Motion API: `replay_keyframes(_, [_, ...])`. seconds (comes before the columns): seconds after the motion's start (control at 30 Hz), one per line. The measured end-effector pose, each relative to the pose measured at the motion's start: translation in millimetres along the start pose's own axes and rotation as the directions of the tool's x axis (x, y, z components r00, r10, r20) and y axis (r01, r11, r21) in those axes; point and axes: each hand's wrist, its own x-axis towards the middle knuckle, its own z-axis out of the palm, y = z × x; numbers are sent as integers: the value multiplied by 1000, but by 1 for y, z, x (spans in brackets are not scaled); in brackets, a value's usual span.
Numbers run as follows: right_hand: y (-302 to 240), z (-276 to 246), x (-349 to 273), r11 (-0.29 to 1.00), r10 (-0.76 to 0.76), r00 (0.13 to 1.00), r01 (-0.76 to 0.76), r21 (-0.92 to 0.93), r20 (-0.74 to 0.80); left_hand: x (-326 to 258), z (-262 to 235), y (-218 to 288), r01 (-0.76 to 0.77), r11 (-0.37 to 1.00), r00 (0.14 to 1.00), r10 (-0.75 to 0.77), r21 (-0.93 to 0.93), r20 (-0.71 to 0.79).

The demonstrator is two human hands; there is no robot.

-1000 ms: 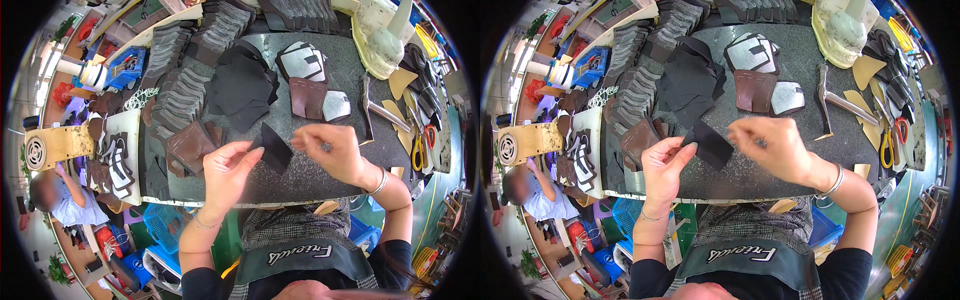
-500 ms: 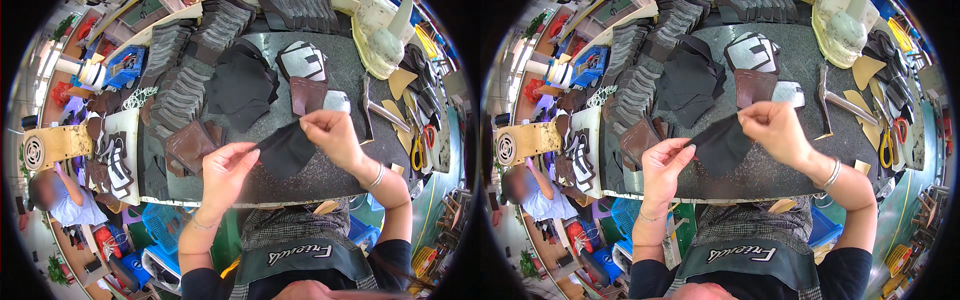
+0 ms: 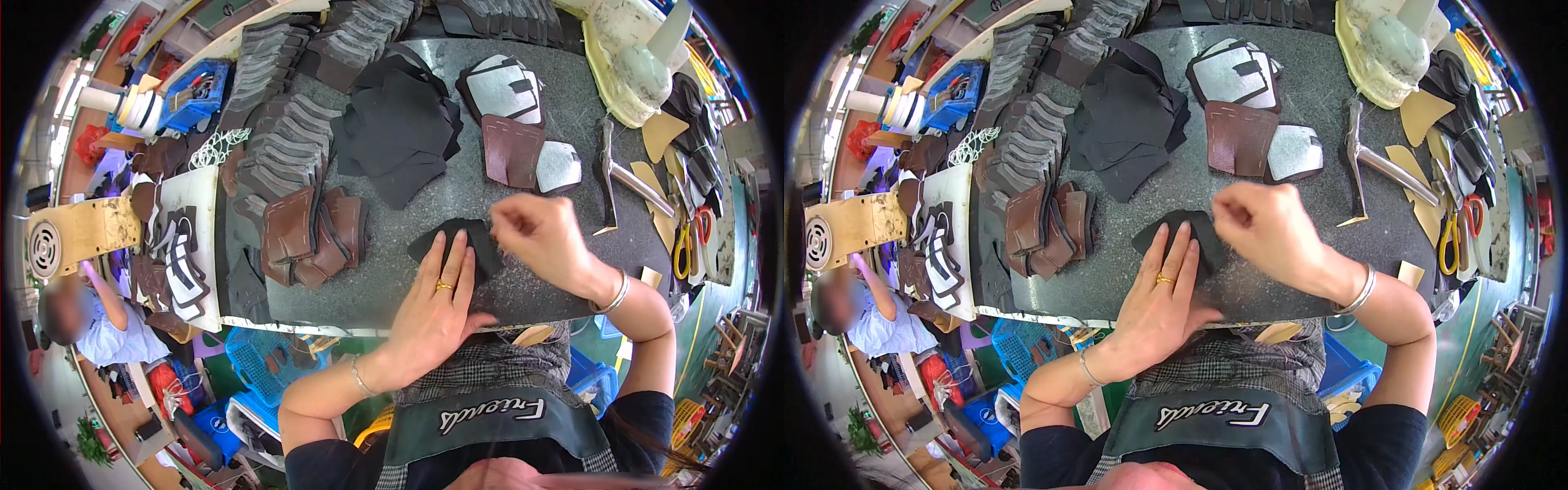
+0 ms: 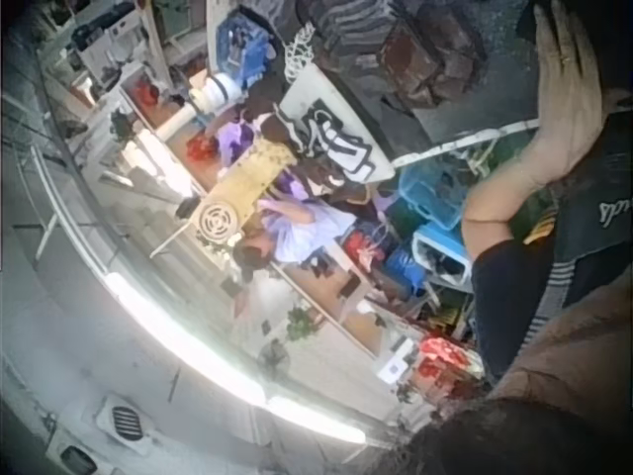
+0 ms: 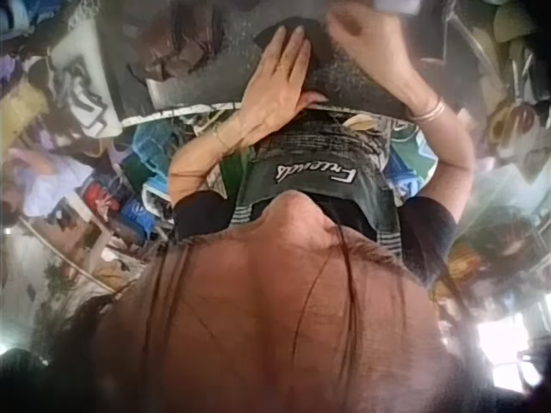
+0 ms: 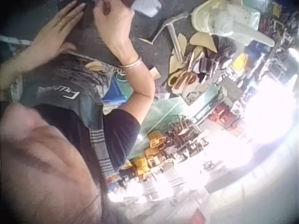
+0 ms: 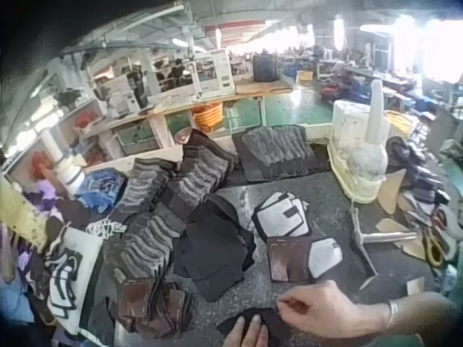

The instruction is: The person is using scissors to trim excess material from shoe upper components and then organizing the pieces.

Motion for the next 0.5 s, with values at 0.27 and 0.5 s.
replay_keyframes(0.27, [10,-32,30,652,-489,872,367,-664,3,9,-3,3,73,993,993,-64,-90,99])
replay_keyframes(0.5, [15,-30,28,492,-513,847,420,-762,136,9,-9,3,78,994,975,-92,75,201])
